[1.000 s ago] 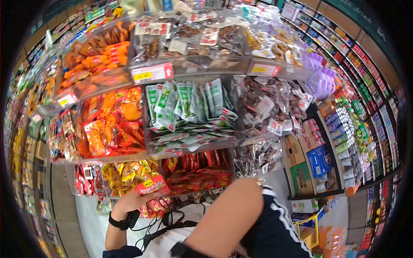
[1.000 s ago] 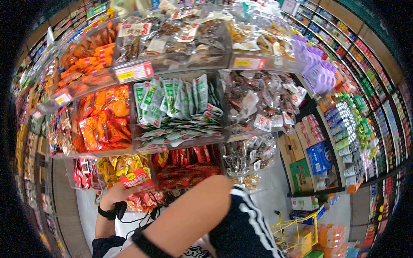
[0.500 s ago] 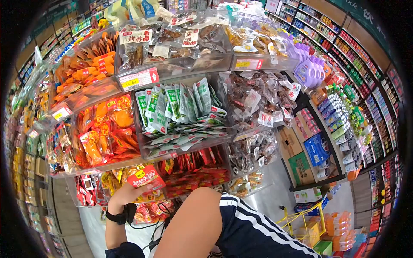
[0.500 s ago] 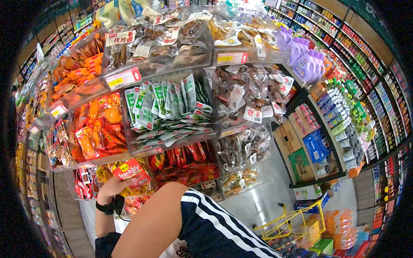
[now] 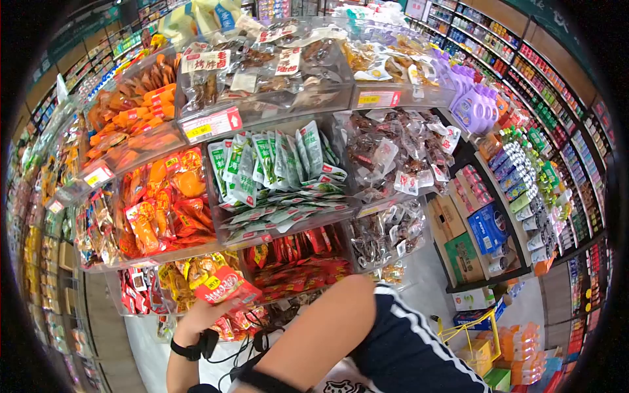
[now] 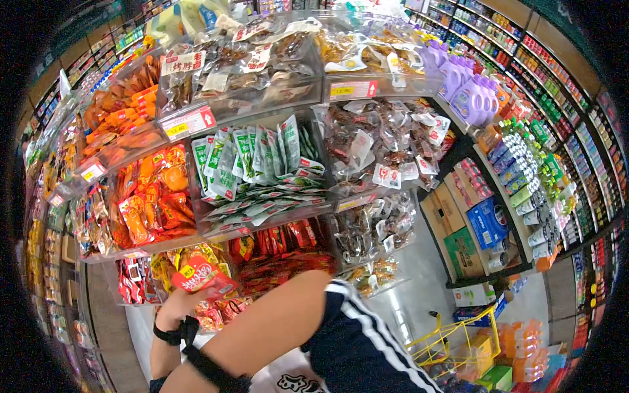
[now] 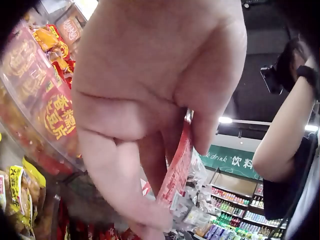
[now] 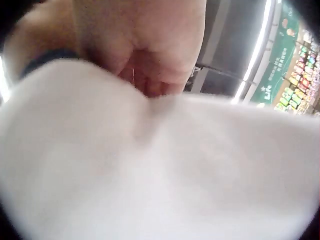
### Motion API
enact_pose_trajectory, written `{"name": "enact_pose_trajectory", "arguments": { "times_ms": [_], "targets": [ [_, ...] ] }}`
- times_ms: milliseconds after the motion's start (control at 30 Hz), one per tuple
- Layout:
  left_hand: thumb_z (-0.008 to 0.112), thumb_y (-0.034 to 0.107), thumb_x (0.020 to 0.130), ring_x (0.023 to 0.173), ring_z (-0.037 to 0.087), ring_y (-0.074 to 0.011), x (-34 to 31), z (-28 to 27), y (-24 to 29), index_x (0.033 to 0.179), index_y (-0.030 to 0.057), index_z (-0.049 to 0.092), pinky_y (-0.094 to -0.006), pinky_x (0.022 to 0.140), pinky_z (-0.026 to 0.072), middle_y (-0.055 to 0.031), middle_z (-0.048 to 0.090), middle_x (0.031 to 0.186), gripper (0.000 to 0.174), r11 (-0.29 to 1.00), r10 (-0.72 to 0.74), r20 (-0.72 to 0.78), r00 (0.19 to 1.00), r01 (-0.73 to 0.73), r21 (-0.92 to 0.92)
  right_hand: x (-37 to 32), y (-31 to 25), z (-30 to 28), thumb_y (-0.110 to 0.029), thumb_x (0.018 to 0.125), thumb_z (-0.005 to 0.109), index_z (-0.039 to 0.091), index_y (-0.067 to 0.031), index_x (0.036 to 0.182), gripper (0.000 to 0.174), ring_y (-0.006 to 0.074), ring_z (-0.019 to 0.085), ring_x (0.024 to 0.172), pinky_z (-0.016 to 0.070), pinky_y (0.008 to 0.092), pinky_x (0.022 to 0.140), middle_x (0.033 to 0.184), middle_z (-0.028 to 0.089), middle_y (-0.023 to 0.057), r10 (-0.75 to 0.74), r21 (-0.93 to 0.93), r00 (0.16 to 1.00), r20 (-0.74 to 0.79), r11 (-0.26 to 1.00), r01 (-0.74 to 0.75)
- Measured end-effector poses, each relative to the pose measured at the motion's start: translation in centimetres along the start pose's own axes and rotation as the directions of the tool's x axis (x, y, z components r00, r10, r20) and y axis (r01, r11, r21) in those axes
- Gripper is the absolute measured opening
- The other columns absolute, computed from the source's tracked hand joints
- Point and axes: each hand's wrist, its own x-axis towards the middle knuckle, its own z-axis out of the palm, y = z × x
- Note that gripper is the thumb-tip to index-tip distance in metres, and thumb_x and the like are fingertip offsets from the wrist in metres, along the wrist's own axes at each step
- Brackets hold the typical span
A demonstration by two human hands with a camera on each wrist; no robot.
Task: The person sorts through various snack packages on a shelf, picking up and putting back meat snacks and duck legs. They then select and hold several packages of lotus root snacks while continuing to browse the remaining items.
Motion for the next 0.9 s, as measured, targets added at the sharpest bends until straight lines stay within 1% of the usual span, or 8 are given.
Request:
{"name": "enact_pose_trajectory", "arguments": {
  "times_ms": [133,167,200,300,367,467,600,900],
  "targets": [
    [0.062,0.001,0.081,0.101,0.057,-0.0137,-1.6,2.0,-0.3,0.114,0.0016,0.056,-0.0299,0.086,0.0462,-0.0056,0.061,0.110,0.033,0.991,-0.125,0.047,0.991,0.127,-0.040,-5.3,0.7,-1.5,-0.016,0.080,0.058,0.056,-0.0026,0.082,0.014,0.0236,0.055,0.065,0.0456,0.0340,0.061,0.073,0.054,0.0110,0.207,-0.063,0.973,0.100,0.978,-0.201],
    [0.060,-0.005,0.081,0.103,0.056,-0.0142,-1.9,2.4,0.5,0.116,0.0018,0.054,-0.0309,0.086,0.0472,-0.0063,0.060,0.112,0.036,0.964,-0.267,0.051,0.962,0.267,-0.006,-7.3,1.4,-1.2,-0.016,0.080,0.058,0.056,-0.0025,0.082,0.014,0.0236,0.055,0.065,0.0457,0.0340,0.061,0.073,0.054,0.0111,0.273,-0.110,0.961,0.052,0.958,-0.266],
    [0.059,-0.003,0.081,0.104,0.055,-0.0144,-1.8,2.3,-0.1,0.117,0.0018,0.053,-0.0315,0.086,0.0467,-0.0069,0.059,0.113,0.037,0.987,-0.156,0.064,0.986,0.158,-0.027,-10.1,2.6,-0.6,-0.020,0.078,0.059,0.056,-0.0026,0.083,0.018,0.0267,0.057,0.069,0.0461,0.0369,0.062,0.075,0.055,0.0117,0.336,-0.254,0.931,-0.144,0.896,-0.363],
    [0.058,-0.001,0.083,0.105,0.054,-0.0143,-0.9,2.8,-2.5,0.121,0.0027,0.050,-0.0321,0.087,0.0454,-0.0071,0.058,0.115,0.039,0.984,0.022,0.042,0.999,-0.029,0.175,-16.9,3.2,0.1,-0.020,0.080,0.063,0.056,-0.0048,0.080,0.017,0.0275,0.056,0.068,0.0460,0.0368,0.059,0.076,0.054,0.0105,0.443,-0.455,0.640,-0.628,0.459,-0.763],
    [0.063,0.006,0.083,0.096,0.056,-0.0112,0.2,4.2,-2.3,0.118,0.0053,0.053,-0.0285,0.082,0.0470,-0.0041,0.062,0.106,0.037,0.998,0.027,0.026,0.999,-0.028,0.056,-18.9,2.1,0.8,-0.024,0.079,0.065,0.059,-0.0048,0.088,0.022,0.0253,0.059,0.070,0.0471,0.0344,0.059,0.082,0.058,0.0090,0.475,-0.299,0.362,-0.802,0.204,-0.932],
    [0.067,0.009,0.080,0.083,0.059,-0.0078,0.5,5.1,-2.1,0.110,0.0048,0.059,-0.0245,0.072,0.0486,-0.0026,0.065,0.094,0.031,0.995,-0.083,0.072,0.994,0.079,0.059,-20.5,1.3,2.4,-0.029,0.078,0.066,0.059,-0.0053,0.101,0.033,0.0272,0.062,0.082,0.0496,0.0345,0.068,0.092,0.062,0.0133,0.625,0.101,0.030,-0.780,0.173,-0.980],
    [0.070,0.015,0.075,0.068,0.063,-0.0173,1.2,6.8,-1.1,0.097,0.0029,0.064,-0.0300,0.065,0.0492,-0.0143,0.066,0.080,0.025,0.992,-0.007,0.093,0.996,-0.005,0.126,-23.9,3.1,5.6,-0.016,0.078,0.068,0.057,-0.0062,0.113,0.038,0.0271,0.063,0.085,0.0487,0.0320,0.075,0.098,0.064,0.0140,0.688,0.263,0.101,-0.719,0.404,-0.876],
    [0.063,0.015,0.082,0.074,0.065,-0.0232,1.9,7.2,-2.3,0.103,0.0042,0.061,-0.0315,0.067,0.0495,-0.0141,0.066,0.085,0.024,0.982,0.009,-0.061,0.998,0.002,0.188,-28.6,3.0,6.2,-0.017,0.081,0.066,0.060,-0.0013,0.102,0.027,0.0201,0.063,0.067,0.0463,0.0287,0.060,0.085,0.065,0.0147,0.569,0.257,-0.089,-0.817,0.222,-0.941]
  ]
}}
